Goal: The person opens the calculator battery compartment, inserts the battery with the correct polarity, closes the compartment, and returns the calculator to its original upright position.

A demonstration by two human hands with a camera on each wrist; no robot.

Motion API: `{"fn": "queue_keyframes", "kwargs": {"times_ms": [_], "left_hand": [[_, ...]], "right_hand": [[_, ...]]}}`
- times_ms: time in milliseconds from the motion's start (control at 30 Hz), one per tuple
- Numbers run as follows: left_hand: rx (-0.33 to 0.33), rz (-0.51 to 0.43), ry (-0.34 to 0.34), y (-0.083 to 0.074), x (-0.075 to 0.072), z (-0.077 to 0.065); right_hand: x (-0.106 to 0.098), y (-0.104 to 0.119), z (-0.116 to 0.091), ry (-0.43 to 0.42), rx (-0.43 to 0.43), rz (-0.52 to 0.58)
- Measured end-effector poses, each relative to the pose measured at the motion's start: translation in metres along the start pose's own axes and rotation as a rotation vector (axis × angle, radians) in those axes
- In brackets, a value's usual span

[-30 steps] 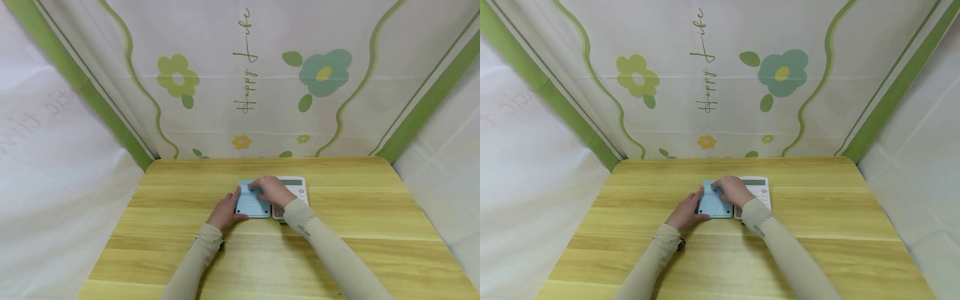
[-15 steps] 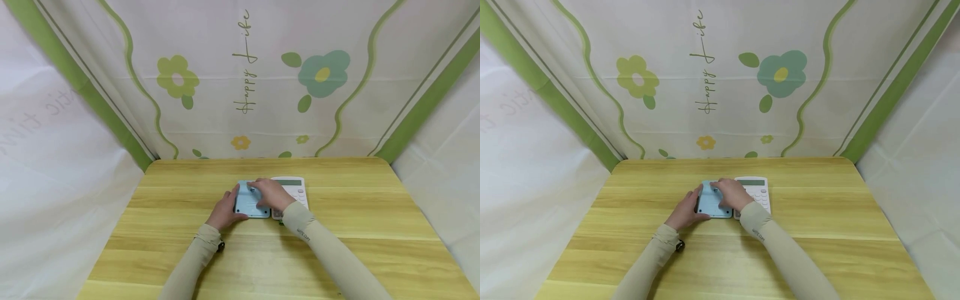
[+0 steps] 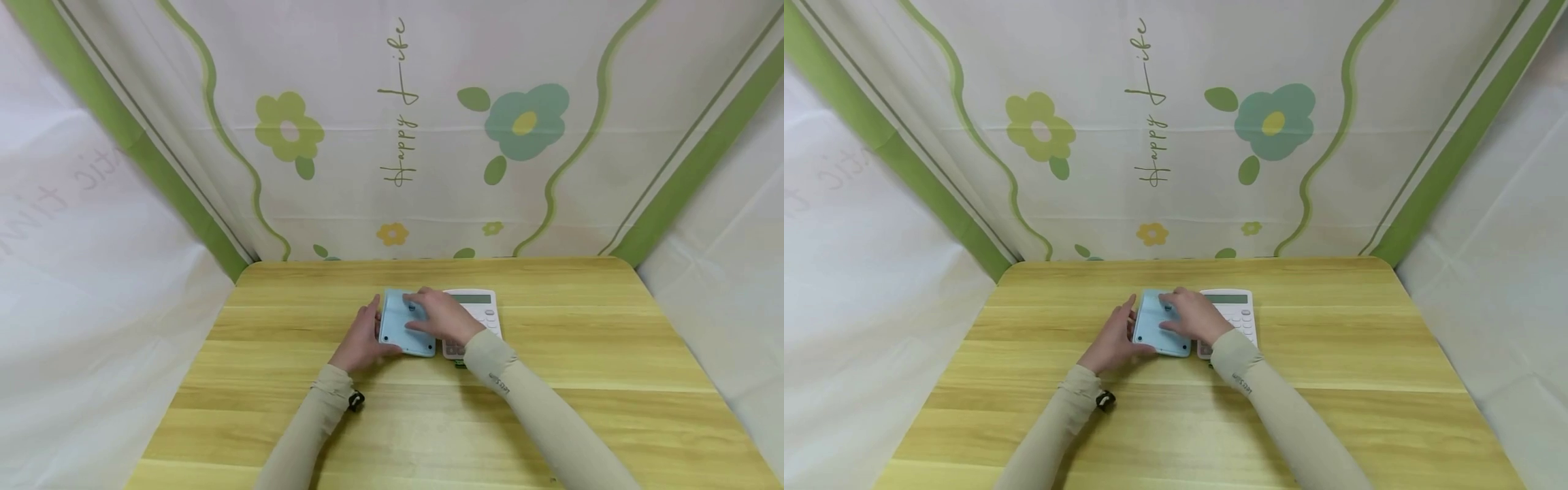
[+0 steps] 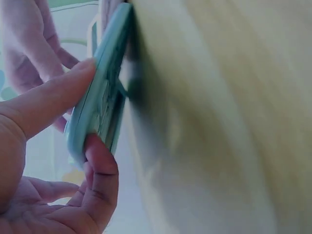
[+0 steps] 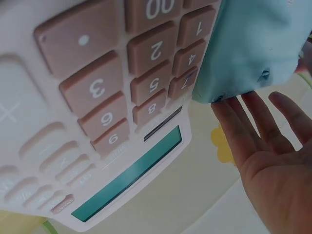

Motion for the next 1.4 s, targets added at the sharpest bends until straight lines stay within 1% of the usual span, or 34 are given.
{"fn": "queue_keyframes", "kwargs": {"times_ms": [167, 233, 367, 433, 533, 667, 800, 933, 1133, 1267, 1333, 1400], "left_hand": [[0.038, -0.028, -0.026, -0.013, -0.008, -0.004], [0.056, -0.037, -0.035, -0.018, -0.008, -0.006], [0.09, -0.021, -0.048, -0.028, -0.008, -0.008], [0.111, -0.002, -0.056, -0.035, -0.009, -0.009], [0.156, 0.057, -0.073, -0.047, -0.009, -0.012], [0.218, 0.143, -0.092, -0.062, -0.005, -0.016], [0.267, 0.171, -0.097, -0.071, 0.0, -0.018], [0.306, 0.161, -0.103, -0.075, 0.005, -0.018], [0.356, 0.128, -0.093, -0.078, 0.012, -0.018], [0.393, 0.177, -0.107, -0.08, 0.017, -0.019], [0.392, 0.205, -0.109, -0.078, 0.021, -0.018], [0.364, 0.212, -0.101, -0.074, 0.024, -0.017]], "right_hand": [[-0.003, -0.002, 0.001, -0.021, 0.049, 0.086], [-0.002, -0.004, 0.002, -0.03, 0.076, 0.124], [-0.004, -0.006, 0.004, -0.054, 0.109, 0.181], [-0.006, -0.004, 0.005, -0.065, 0.118, 0.197], [-0.009, -0.002, 0.005, -0.082, 0.131, 0.212], [-0.012, -0.002, 0.006, -0.111, 0.171, 0.253], [-0.012, -0.006, 0.006, -0.126, 0.214, 0.296], [-0.016, -0.01, 0.003, -0.135, 0.255, 0.333], [-0.022, -0.013, -0.001, -0.15, 0.328, 0.427], [-0.026, -0.018, -0.003, -0.172, 0.364, 0.471], [-0.026, -0.021, -0.004, -0.178, 0.379, 0.486], [-0.025, -0.024, -0.006, -0.166, 0.391, 0.51]]}}
Point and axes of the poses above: each hand's wrist, its own z-axis towards the middle knuckle, its own x-axis out of the palm, y = z × x, the point moved 6 cm from there along z, towards the middle knuckle, and after that the axes turned 3 degrees about -z, right-handed, at the moved point
